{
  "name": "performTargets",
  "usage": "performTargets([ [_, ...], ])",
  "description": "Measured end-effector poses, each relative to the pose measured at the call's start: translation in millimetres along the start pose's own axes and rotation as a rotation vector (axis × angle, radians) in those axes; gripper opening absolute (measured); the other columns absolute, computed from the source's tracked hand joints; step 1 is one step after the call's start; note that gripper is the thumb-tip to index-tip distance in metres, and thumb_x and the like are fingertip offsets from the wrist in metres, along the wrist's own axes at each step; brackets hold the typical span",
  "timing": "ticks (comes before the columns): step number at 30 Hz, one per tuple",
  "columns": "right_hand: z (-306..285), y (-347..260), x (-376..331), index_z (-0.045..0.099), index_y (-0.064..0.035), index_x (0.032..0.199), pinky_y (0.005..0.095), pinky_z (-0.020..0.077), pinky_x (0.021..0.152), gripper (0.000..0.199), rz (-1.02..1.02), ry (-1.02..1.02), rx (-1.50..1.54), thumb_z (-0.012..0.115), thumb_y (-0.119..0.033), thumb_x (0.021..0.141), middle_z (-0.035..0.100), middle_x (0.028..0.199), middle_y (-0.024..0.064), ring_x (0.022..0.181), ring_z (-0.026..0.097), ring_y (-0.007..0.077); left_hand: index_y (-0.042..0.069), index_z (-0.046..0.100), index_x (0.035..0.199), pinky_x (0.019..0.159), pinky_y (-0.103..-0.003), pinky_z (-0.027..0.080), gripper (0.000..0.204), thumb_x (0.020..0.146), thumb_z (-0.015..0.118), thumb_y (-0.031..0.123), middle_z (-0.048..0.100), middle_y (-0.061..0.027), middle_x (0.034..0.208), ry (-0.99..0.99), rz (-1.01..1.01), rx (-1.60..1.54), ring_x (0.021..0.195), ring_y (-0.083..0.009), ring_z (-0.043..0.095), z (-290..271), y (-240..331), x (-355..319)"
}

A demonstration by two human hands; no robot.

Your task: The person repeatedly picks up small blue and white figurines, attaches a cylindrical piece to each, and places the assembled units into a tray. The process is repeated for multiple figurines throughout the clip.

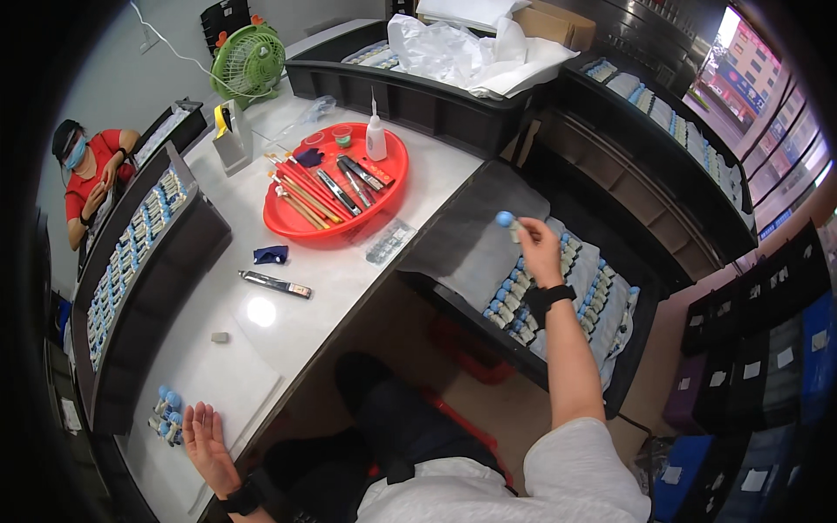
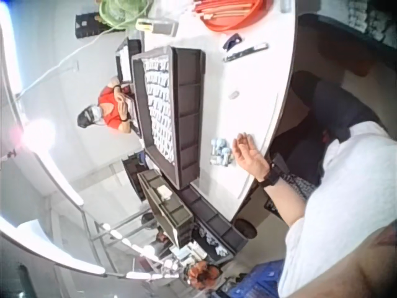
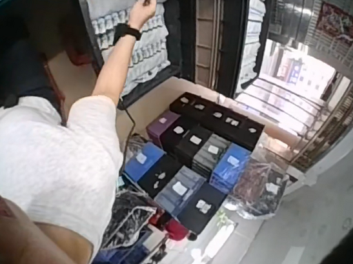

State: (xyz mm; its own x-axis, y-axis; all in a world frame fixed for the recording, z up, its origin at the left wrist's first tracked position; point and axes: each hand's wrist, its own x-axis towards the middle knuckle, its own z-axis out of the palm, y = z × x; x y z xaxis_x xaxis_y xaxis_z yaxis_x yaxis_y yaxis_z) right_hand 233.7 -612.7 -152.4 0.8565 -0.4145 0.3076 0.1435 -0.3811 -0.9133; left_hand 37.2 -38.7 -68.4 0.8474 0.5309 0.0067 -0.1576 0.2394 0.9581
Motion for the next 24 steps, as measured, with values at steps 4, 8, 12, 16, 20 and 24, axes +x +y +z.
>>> performTargets([
  [4,-47.2,76.5,16.0,0.064,-0.0012,0.098,0.0299,0.0502,0.070,0.022,0.125,0.162,-0.566,0.065,-0.006,0.077,0.065,0.082,0.0087,0.076,0.062,0.0170,-0.002,0.042,0.125,0.102,-0.035,0.039,0.035,0.094,0.047,0.015,0.049,-0.0156,0.122,-0.010,-0.001,0.018,0.113,-0.0240,0.050,-7.7,-2.7,1.1],
  [8,-56.7,109.2,17.9,0.065,-0.0034,0.096,0.0343,0.0498,0.072,0.023,0.225,0.166,-0.734,0.067,-0.010,0.074,0.065,0.080,0.0115,0.075,0.063,0.0233,-0.002,0.042,0.125,0.101,-0.035,0.039,0.035,0.094,0.047,0.015,0.050,-0.0157,0.122,0.000,0.007,0.046,0.113,-0.0240,0.050,-6.6,-3.4,1.5],
  [12,-53.2,137.0,25.1,0.066,-0.0040,0.094,0.0345,0.0497,0.073,0.023,0.240,0.116,-0.768,0.068,-0.010,0.072,0.065,0.080,0.0114,0.077,0.063,0.0241,-0.002,0.044,0.122,0.099,-0.035,0.041,0.032,0.094,0.047,0.014,0.052,-0.0149,0.118,-0.004,0.018,0.047,0.110,-0.0229,0.052,-1.8,-3.4,2.1],
  [16,-32.4,143.0,28.9,0.066,-0.0047,0.090,0.0356,0.0493,0.074,0.019,0.269,0.086,-0.773,0.065,-0.008,0.071,0.065,0.078,0.0114,0.078,0.064,0.0256,0.000,0.046,0.119,0.097,-0.034,0.043,0.029,0.094,0.048,0.013,0.054,-0.0137,0.115,0.062,0.033,0.089,0.107,-0.0223,0.054,-1.3,-0.8,-2.2],
  [20,-58.8,203.2,47.1,0.065,-0.0048,0.094,0.0356,0.0478,0.080,0.021,0.148,-0.072,-0.783,0.058,-0.013,0.076,0.066,0.090,0.0139,0.089,0.063,0.0262,0.000,0.052,0.113,0.092,-0.033,0.045,0.023,0.092,0.051,0.008,0.056,-0.0110,0.111,0.069,0.017,0.029,0.102,-0.0199,0.055,-0.9,-3.5,-0.8],
  [24,-87.8,209.9,60.3,0.058,0.0036,0.109,0.0368,0.0446,0.088,0.041,-0.101,-0.004,-0.937,0.066,-0.022,0.078,0.061,0.107,0.0192,0.099,0.059,0.0293,-0.002,0.058,0.104,0.087,-0.030,0.048,0.017,0.089,0.053,0.003,0.060,-0.0104,0.103,0.023,0.027,0.008,0.095,-0.0170,0.058,16.9,1.9,3.6],
])
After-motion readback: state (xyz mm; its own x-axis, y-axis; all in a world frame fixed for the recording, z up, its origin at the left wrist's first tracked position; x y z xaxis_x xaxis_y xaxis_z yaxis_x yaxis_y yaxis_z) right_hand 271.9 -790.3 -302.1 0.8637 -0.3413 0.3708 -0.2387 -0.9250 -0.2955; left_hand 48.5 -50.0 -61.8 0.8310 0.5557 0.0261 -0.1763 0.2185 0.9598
